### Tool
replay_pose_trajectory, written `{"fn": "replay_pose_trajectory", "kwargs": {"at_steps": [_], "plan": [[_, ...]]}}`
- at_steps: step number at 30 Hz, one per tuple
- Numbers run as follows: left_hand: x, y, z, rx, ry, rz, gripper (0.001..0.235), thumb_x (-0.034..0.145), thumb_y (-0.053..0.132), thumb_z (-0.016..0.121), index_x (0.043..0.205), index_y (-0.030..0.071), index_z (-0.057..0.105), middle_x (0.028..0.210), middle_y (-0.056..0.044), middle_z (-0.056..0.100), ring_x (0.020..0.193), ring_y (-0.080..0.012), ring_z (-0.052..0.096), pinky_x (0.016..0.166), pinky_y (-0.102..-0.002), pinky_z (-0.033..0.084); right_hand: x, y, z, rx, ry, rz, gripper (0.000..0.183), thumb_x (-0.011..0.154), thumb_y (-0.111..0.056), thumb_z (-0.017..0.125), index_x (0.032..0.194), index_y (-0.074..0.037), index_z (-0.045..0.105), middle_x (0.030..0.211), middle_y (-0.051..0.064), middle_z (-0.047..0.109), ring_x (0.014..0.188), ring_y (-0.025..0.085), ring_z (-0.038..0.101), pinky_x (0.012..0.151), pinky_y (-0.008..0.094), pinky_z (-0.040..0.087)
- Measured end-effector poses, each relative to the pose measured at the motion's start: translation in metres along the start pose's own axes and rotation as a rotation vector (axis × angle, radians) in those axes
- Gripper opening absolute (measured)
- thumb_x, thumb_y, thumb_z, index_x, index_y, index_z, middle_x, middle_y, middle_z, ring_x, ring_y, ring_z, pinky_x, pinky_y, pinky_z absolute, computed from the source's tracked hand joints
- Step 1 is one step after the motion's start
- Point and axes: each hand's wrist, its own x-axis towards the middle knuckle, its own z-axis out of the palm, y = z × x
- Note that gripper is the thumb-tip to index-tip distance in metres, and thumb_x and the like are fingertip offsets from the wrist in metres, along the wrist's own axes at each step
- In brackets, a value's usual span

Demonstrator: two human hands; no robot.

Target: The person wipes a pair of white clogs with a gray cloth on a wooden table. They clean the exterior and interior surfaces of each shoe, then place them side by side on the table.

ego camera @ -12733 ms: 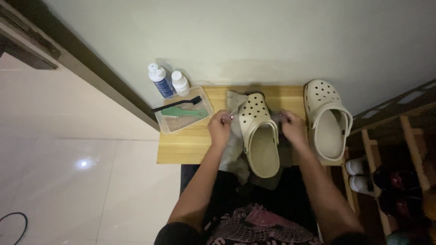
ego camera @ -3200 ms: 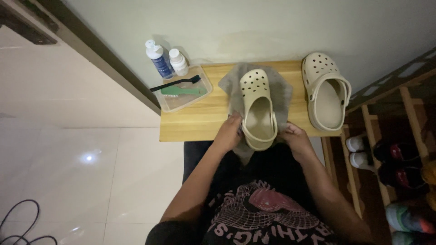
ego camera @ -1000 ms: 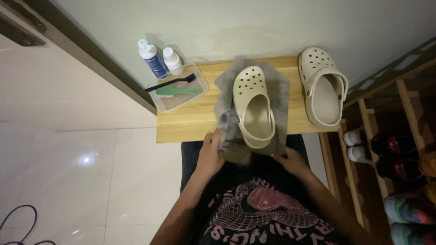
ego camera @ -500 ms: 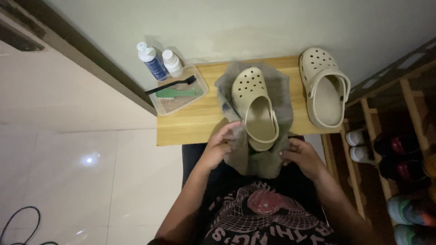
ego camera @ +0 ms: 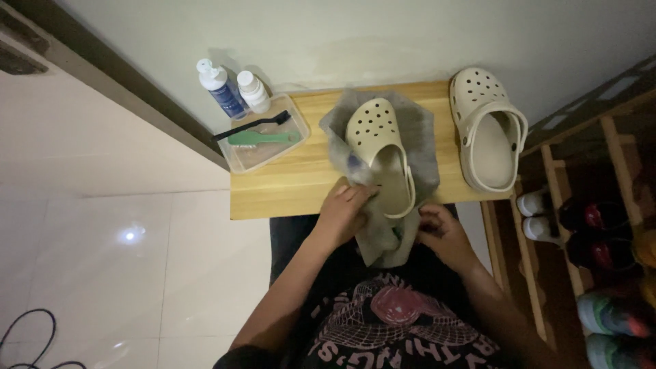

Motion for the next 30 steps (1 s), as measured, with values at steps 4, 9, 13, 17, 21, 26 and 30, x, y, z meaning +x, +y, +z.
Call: {"fn": "replay_pose_trajectory", "kwargs": {"at_steps": [4, 9, 13, 17, 21, 26, 30], "plan": [[0.013, -0.002, 0.003, 0.095, 0.078, 0.084, 0.059, 0.076, -0.006, 0.065, 0.134, 0.002, 0.061, 0.103, -0.020, 0.073, 0.100, -0.0304, 0.069, 0.104, -0.037, 0.047, -0.008, -0.030, 0.022, -0.146, 0.122, -0.088, 0.056, 0.084, -0.004, 0.079, 0.135, -0.002, 0.055, 0.115, 0.020, 0.071, 0.108, 0.031, 0.069, 0.088, 0.046, 0.060], [0.021, -0.021, 0.008, -0.214, -0.042, -0.175, 0.060, 0.071, 0.001, 0.071, 0.128, 0.020, 0.065, 0.109, -0.010, 0.073, 0.112, -0.0322, 0.065, 0.103, -0.044, 0.048, -0.006, -0.060, 0.038, -0.185, 0.168, -0.155, 0.069, 0.084, -0.006, 0.081, 0.140, 0.006, 0.042, 0.135, 0.026, 0.055, 0.129, 0.040, 0.057, 0.101, 0.053, 0.056], [0.016, -0.018, 0.009, -0.735, 0.049, -0.442, 0.061, 0.078, -0.014, 0.053, 0.127, 0.018, 0.070, 0.122, -0.010, 0.072, 0.122, -0.0264, 0.063, 0.110, -0.040, 0.044, 0.011, -0.031, 0.033, -0.197, 0.165, -0.126, 0.061, 0.085, -0.017, 0.083, 0.136, 0.000, 0.054, 0.132, 0.022, 0.060, 0.131, 0.038, 0.055, 0.107, 0.054, 0.051], [0.010, -0.031, 0.034, -1.172, 0.482, -0.731, 0.037, 0.086, -0.011, 0.060, 0.118, 0.009, 0.063, 0.103, -0.014, 0.072, 0.092, -0.0215, 0.065, 0.087, -0.037, 0.054, 0.008, -0.047, 0.043, -0.225, 0.213, -0.255, 0.047, 0.089, -0.023, 0.082, 0.127, -0.002, 0.062, 0.121, 0.018, 0.063, 0.123, 0.036, 0.060, 0.103, 0.053, 0.052], [0.001, -0.021, 0.035, -1.447, 0.643, -0.710, 0.047, 0.076, -0.014, 0.066, 0.111, 0.015, 0.053, 0.092, -0.005, 0.067, 0.084, -0.0189, 0.067, 0.074, -0.028, 0.054, 0.015, -0.048, 0.046, -0.420, 0.237, -0.492, 0.032, 0.096, -0.020, 0.074, 0.125, -0.007, 0.069, 0.116, 0.014, 0.064, 0.120, 0.036, 0.060, 0.106, 0.054, 0.048], [-0.045, -0.047, 0.050, -1.275, 0.456, -0.559, 0.031, 0.079, -0.002, 0.079, 0.094, 0.012, 0.055, 0.085, -0.004, 0.069, 0.080, -0.0155, 0.064, 0.074, -0.031, 0.052, 0.028, -0.043, 0.047, -0.501, 0.108, -0.552, 0.061, 0.095, -0.007, 0.059, 0.154, -0.007, 0.044, 0.144, 0.017, 0.052, 0.135, 0.035, 0.046, 0.116, 0.056, 0.035], [-0.024, -0.009, 0.016, -0.592, 0.258, -0.200, 0.042, 0.081, 0.021, 0.084, 0.122, 0.018, 0.072, 0.122, -0.011, 0.068, 0.117, -0.0333, 0.064, 0.107, -0.046, 0.044, 0.049, -0.044, 0.037, -0.526, 0.061, -0.523, 0.081, 0.073, -0.003, 0.064, 0.148, 0.000, 0.035, 0.132, 0.021, 0.045, 0.129, 0.041, 0.043, 0.114, 0.061, 0.033]]}}
